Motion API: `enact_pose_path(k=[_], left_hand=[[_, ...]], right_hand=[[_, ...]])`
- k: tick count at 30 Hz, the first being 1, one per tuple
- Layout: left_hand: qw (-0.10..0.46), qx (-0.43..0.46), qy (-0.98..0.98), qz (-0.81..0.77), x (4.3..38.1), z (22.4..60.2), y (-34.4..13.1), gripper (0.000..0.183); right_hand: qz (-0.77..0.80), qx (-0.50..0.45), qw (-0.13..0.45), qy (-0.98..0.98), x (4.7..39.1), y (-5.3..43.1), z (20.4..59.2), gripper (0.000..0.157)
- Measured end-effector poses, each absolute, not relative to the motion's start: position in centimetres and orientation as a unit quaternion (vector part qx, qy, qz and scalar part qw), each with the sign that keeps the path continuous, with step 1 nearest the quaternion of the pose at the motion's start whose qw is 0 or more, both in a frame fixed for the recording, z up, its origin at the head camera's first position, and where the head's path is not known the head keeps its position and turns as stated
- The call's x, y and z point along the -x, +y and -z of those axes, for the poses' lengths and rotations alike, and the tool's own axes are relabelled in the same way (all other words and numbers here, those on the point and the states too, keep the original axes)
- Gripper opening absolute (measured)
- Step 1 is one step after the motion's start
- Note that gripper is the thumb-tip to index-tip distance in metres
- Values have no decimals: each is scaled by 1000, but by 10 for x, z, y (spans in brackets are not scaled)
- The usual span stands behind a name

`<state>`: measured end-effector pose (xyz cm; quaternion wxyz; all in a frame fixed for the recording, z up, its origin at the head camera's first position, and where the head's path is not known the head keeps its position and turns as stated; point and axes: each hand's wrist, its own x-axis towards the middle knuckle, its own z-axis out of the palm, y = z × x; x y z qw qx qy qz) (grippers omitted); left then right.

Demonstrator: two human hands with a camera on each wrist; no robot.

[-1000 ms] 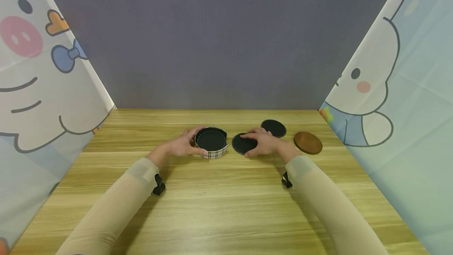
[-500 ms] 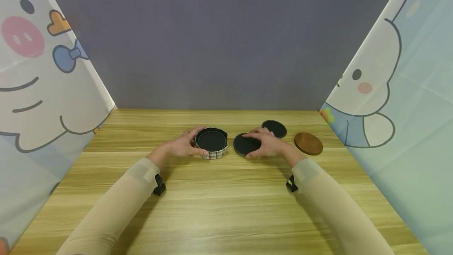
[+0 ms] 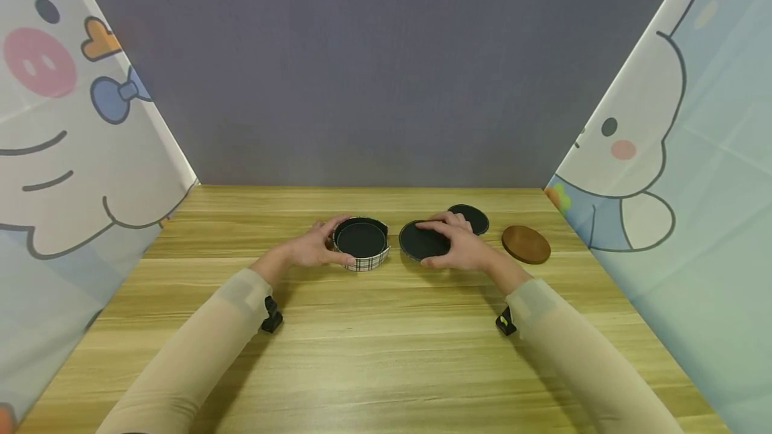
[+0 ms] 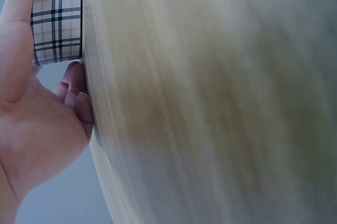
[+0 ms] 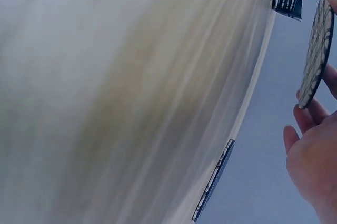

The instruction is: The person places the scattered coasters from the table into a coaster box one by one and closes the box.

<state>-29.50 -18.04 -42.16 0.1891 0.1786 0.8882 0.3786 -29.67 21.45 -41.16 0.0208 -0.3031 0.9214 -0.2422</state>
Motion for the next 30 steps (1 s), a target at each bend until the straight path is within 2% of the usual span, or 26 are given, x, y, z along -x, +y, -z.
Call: enact_pose_path(k=[12,30], left_hand=[[188,-176,891,-373,295,422,-180,116],[195,-174,893,-367,294,420,-179,115]], right_hand=[[265,314,10,912,290,207,410,80],[268,305,41,913,302,169,405,81]])
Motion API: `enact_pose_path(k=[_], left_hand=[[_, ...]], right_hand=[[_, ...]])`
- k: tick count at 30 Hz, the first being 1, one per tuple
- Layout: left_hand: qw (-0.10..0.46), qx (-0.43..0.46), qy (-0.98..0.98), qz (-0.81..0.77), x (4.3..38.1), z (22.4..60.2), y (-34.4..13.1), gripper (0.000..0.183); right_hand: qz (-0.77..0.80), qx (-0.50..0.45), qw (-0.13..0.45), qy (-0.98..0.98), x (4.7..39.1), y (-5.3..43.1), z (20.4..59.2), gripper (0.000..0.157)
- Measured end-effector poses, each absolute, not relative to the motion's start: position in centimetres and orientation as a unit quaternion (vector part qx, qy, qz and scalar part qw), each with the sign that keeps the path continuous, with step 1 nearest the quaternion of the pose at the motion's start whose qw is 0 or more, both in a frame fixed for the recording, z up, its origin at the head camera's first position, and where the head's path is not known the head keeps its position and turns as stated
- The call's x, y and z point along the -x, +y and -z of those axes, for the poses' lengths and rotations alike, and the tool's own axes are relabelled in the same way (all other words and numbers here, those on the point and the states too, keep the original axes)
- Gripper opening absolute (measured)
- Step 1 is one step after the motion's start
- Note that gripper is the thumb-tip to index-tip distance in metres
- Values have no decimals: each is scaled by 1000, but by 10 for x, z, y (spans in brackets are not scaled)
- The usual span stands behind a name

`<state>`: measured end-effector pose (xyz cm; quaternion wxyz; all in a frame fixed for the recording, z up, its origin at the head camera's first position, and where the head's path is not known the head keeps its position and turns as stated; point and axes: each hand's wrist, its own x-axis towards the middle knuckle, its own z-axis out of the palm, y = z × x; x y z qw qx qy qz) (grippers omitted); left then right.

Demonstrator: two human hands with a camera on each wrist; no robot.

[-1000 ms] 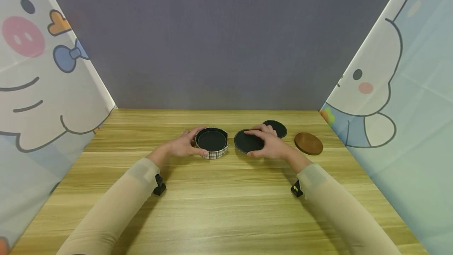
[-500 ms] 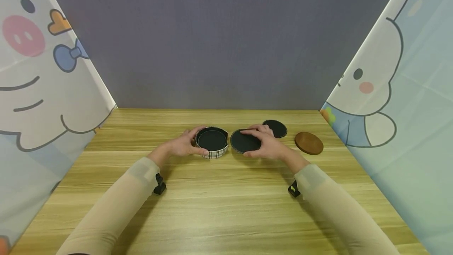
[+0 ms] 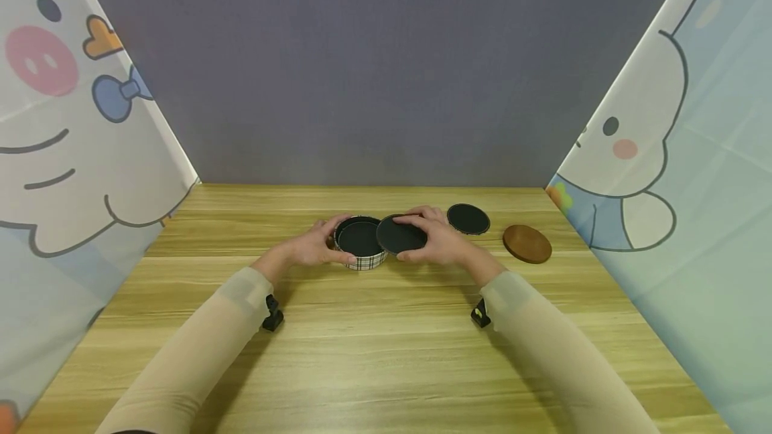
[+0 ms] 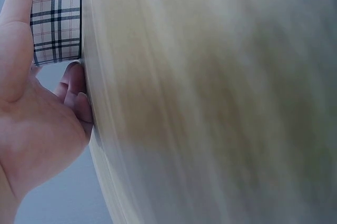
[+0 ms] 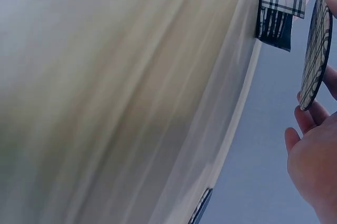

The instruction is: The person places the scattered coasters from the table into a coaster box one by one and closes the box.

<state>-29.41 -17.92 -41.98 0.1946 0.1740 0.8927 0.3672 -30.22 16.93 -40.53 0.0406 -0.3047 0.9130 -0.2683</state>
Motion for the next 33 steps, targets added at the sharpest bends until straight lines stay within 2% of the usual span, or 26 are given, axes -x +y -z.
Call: enact_pose_path(k=[19,33], left_hand=[[199,-188,887,-372,296,421,-181,113],[199,-196,882,-379,296,421,-182,110]], right_hand=[[253,332,51,907,314,114,409,80],[255,334,81,904,319,98,409,82]])
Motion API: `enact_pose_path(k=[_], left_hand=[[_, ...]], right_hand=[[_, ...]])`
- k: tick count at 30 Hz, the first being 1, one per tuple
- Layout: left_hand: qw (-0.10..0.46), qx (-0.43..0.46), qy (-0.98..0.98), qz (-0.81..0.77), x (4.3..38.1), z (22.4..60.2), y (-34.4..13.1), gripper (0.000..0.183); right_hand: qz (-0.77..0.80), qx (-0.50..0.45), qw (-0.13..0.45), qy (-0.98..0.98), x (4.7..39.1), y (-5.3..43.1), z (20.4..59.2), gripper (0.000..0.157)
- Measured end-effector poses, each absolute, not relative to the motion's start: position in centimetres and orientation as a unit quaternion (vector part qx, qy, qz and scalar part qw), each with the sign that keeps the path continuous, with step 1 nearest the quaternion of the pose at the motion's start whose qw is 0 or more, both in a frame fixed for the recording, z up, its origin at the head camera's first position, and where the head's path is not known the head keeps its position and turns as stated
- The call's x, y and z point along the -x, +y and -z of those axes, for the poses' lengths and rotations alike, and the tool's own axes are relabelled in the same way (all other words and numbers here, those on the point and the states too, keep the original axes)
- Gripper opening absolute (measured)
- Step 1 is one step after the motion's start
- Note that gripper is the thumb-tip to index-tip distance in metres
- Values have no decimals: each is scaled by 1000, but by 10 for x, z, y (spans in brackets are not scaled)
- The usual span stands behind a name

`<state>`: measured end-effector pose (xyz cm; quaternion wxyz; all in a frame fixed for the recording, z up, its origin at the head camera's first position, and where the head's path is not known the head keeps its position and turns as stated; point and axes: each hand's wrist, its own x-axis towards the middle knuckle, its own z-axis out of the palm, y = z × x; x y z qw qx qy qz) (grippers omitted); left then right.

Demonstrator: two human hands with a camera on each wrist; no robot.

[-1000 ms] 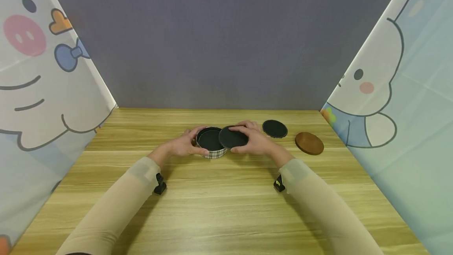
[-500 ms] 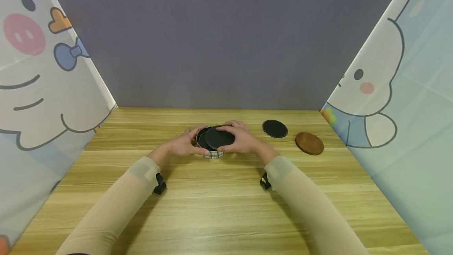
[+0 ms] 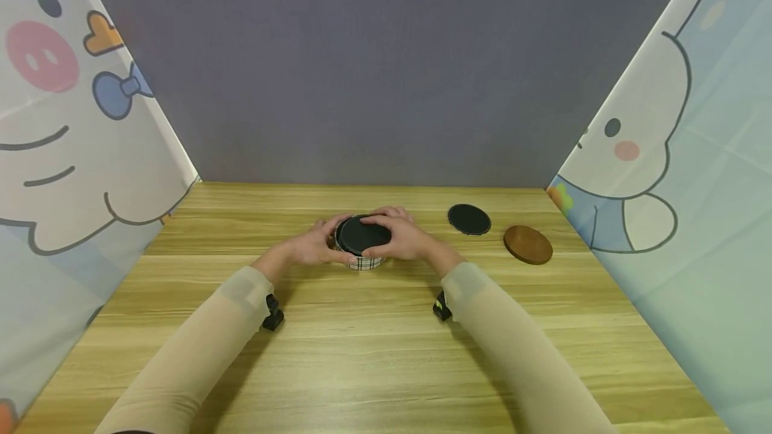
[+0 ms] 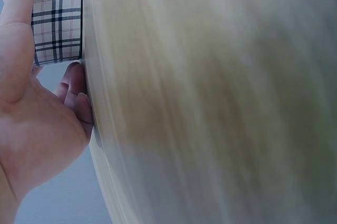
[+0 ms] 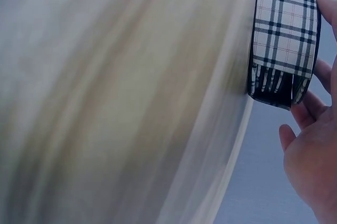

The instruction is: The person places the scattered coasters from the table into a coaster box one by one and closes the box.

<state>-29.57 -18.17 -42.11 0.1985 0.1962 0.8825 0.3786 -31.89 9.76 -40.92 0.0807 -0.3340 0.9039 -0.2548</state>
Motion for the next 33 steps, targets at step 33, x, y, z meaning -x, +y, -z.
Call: enact_pose_path(k=[33], left_hand=[[200,-186,887,-373,295,420,-181,115]], right_hand=[[246,344,121,898,320,96,406,78]])
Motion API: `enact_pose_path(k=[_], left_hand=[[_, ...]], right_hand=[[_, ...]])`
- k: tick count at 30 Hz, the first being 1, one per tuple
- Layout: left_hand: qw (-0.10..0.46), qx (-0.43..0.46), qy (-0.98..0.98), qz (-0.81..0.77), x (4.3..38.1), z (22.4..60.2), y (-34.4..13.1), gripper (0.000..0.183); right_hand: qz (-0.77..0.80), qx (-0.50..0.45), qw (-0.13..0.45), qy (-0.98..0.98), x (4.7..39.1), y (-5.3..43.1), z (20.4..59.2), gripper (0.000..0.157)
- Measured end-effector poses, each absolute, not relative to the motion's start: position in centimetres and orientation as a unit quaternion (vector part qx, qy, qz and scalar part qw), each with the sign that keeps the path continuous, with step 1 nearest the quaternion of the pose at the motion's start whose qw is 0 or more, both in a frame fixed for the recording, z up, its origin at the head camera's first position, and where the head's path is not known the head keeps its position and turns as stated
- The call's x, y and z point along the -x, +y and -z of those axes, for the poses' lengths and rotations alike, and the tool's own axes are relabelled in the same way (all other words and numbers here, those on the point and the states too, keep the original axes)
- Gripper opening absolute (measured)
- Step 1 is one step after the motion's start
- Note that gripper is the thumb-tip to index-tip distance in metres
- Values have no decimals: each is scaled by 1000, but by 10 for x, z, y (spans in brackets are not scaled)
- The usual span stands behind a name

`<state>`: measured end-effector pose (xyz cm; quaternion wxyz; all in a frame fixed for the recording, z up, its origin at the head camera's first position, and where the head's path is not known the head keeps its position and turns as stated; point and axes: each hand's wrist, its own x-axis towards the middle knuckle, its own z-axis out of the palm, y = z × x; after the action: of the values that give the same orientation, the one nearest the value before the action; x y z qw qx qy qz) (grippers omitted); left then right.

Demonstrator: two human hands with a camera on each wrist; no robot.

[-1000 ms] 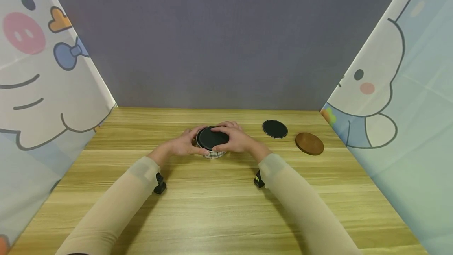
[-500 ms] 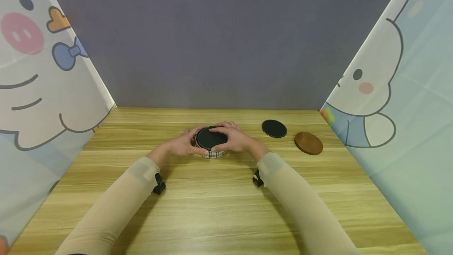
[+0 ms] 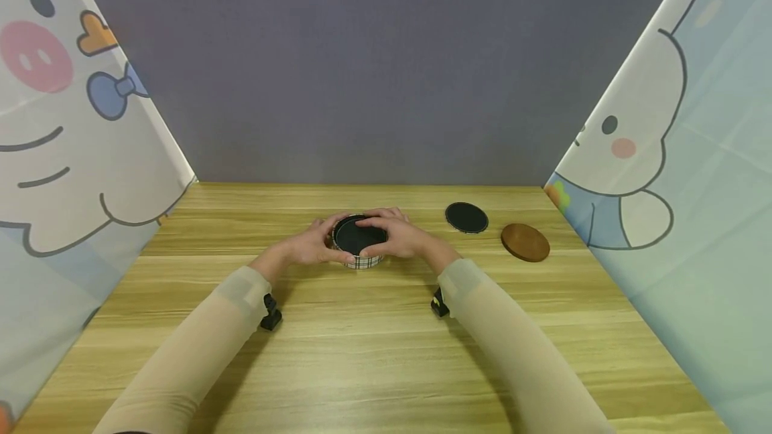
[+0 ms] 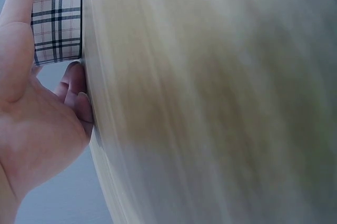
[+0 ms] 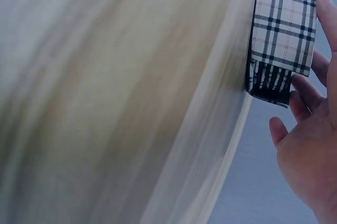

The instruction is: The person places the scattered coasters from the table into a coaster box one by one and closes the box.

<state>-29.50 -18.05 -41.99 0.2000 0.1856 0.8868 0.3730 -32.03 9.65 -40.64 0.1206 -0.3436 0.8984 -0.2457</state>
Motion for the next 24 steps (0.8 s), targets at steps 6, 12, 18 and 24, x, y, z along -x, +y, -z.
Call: enact_pose_path(k=[6,12,18,24], left_hand=[[201,-187,886,-374,295,418,-180,115],[199,-180,887,-375,297,418,-180,114],[197,-177,885,-384,297,420,-180,114],[190,-182,888,-378,295,419,-179,117]], right_hand=[[258,341,112,897,319,100,404,78],[316,329,94,885,319,117,403,73],[340,312,94,882,318,141,402,71],[329,295,90,893,316,165,402,70]])
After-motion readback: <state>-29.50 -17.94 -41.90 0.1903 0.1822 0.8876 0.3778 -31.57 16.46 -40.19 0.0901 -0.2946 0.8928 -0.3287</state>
